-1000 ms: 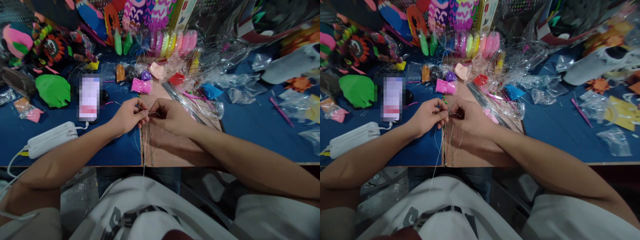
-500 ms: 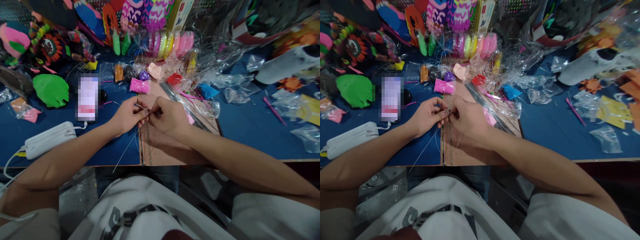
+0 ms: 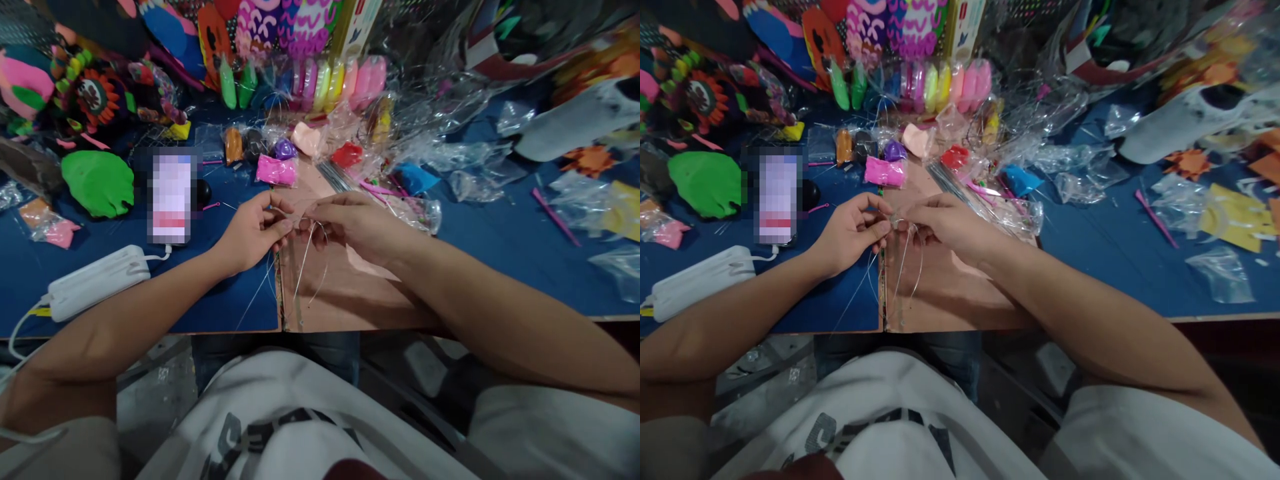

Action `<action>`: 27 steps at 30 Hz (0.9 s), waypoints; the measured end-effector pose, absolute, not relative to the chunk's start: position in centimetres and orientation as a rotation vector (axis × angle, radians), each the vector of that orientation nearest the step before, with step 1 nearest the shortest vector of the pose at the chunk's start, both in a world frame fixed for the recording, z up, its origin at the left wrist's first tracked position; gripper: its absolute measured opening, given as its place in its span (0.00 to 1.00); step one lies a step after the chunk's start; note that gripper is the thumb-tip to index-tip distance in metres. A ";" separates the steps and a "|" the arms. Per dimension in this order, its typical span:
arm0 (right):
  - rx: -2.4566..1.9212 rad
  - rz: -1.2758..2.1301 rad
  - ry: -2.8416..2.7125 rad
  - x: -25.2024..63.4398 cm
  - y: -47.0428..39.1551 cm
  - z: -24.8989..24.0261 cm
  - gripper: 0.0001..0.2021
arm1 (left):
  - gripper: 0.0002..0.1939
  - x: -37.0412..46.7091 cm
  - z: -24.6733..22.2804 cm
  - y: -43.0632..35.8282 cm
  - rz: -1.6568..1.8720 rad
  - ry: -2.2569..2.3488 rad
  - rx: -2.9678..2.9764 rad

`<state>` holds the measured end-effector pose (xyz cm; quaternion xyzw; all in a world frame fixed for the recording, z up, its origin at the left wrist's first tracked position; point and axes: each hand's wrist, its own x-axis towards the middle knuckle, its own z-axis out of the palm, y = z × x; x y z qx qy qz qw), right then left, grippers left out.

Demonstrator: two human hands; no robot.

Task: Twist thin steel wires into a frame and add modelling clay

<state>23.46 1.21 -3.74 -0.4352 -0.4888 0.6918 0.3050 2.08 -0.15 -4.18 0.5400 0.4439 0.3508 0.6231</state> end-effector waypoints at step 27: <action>-0.987 2.083 -0.941 22.5 1.2 -5.2 0.14 | 0.06 1.1 -5.1 -0.9 0.897 1.082 1.770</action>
